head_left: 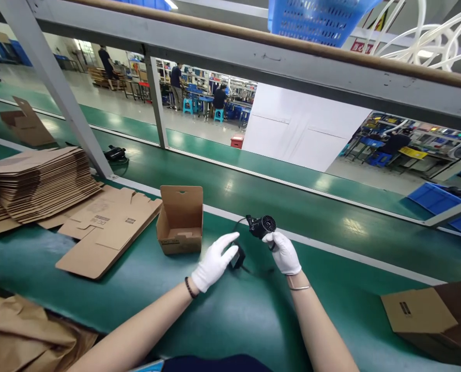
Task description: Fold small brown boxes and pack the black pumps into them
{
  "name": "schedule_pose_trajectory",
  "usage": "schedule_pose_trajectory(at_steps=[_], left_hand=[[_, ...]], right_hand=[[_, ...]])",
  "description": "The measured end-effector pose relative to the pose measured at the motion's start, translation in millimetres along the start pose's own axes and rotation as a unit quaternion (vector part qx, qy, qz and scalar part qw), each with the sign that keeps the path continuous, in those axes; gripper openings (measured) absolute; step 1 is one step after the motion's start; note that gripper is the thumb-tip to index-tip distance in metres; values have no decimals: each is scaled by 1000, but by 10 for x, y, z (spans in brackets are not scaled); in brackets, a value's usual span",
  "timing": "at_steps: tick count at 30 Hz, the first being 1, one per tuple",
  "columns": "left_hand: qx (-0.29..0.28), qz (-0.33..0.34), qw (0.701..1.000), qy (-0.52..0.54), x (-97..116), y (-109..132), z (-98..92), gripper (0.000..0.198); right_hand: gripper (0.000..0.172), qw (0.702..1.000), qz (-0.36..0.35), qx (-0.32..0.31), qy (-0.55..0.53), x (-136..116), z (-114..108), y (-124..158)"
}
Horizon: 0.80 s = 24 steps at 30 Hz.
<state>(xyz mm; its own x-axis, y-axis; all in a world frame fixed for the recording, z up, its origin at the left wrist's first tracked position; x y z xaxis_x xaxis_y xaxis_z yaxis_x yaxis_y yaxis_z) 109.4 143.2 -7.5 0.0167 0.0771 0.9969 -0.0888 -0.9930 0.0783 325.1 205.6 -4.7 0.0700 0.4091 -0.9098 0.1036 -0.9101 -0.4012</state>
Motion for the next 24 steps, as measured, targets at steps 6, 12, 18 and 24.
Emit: schedule_pose_trajectory(at_steps=[6,12,18,24], left_hand=[[-156,-116,964,181,-191,-69,478,74],[-145,-71,871,463,70,33,328,57],[-139,-29,871,471,301,254,127,59],[-21,159,953,258,704,439,-609,100]], right_hand=[[58,992,-53,-82,-79,-499,488,199],[49,932,-134,-333,52,-942,941,453],[38,903,-146,-321,247,-872,1214,518],[16,887,-145,-345,270,-1144,1083,526]])
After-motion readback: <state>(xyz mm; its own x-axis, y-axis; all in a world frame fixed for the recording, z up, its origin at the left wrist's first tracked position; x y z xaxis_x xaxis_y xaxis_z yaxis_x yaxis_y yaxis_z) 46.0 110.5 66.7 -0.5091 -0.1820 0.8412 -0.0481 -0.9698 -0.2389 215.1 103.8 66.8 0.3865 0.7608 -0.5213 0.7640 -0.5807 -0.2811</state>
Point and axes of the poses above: each hand's wrist, its own y-axis away from the middle knuckle, its own z-axis out of the palm, x = y × z, the point moved 8 cm from there along -y, towards the middle knuckle, and after that the axes turned 9 degrees about -z, right-handed, at the moved point
